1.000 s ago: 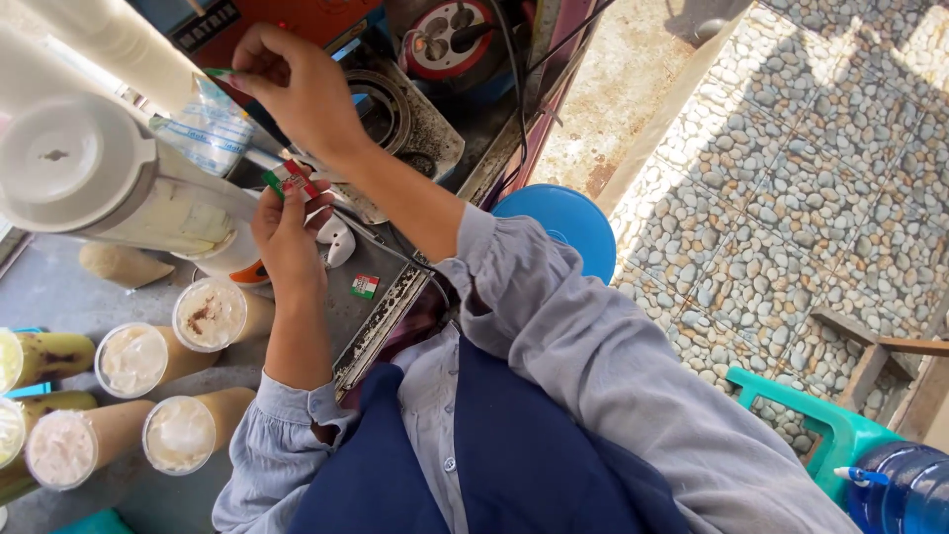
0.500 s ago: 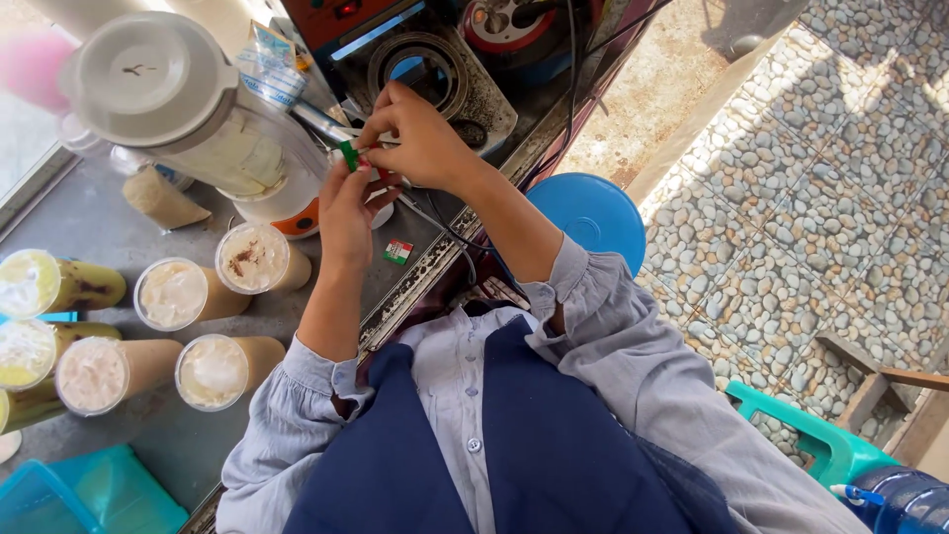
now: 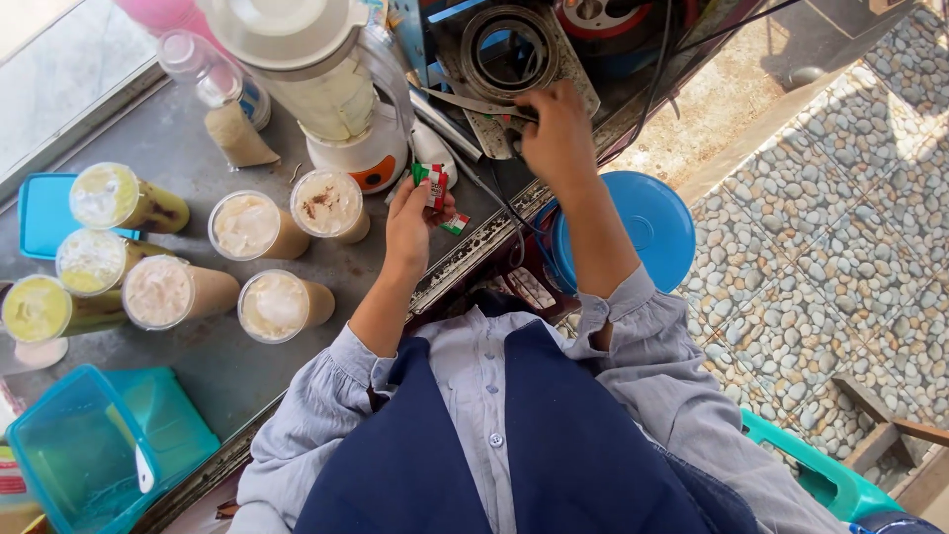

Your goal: The recorder is preparing multiple cups of iced beverages, adding ice and ingredients, and using a cup sealing machine.

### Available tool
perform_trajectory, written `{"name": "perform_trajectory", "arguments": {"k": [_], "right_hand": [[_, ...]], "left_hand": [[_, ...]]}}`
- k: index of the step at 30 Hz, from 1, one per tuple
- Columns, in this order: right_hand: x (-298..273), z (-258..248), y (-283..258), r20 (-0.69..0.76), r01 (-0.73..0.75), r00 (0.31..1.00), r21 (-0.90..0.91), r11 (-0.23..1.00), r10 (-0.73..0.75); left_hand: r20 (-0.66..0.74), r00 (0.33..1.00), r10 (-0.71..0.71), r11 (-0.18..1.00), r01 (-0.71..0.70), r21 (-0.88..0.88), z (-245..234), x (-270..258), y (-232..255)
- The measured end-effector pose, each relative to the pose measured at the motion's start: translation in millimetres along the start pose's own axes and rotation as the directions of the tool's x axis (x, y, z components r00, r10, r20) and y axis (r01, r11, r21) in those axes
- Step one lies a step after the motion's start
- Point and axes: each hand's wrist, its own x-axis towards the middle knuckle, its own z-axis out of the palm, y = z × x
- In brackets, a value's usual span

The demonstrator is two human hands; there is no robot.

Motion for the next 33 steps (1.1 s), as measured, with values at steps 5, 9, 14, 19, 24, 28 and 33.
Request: {"name": "perform_trajectory", "arguments": {"k": [5,9,14,19,24,28,33], "right_hand": [[-5.9,-18.7,1.7,0.076,0.019,0.997,-0.124,0.992,-0.010],[-8.4,-35.4,-26.4,0.132,0.119,0.986,-0.130,0.984,-0.102],[-9.2,-34.5,-14.7,0.203,0.127,0.973,-0.095,0.987,-0.106],[-32.9,-52.4,-21.4,0.202,0.184,0.966,-0.108,0.977,-0.160],[-78.9,-79.0,-58.6,0.249,-0.064,0.968,0.093,0.994,0.039],[-96.8,-69.8,-63.6,0.395,-0.161,0.914,0.149,0.976,0.090],[-98.5,-56.6,-66.2,0.499,0.001,0.863,0.153,0.988,-0.078]], "left_hand": [[0.022,0.999,0.023,1.000,-0.023,-0.021,-2.1,-10.7,3.6],[0.068,0.994,0.087,0.996,-0.088,0.016,-0.6,-16.6,6.4],[0.054,0.994,0.095,0.995,-0.093,-0.023,-1.1,-21.4,4.3],[0.043,0.990,0.136,0.990,-0.135,-0.033,-3.9,-21.7,-1.5],[0.059,0.987,0.151,0.988,-0.152,0.009,-5.9,-25.0,-2.0],[0.061,0.990,0.125,0.988,-0.130,0.082,-7.2,-24.6,-7.2],[0.212,0.972,0.098,0.994,-0.108,0.034,-10.5,-26.5,-19.9]]}}
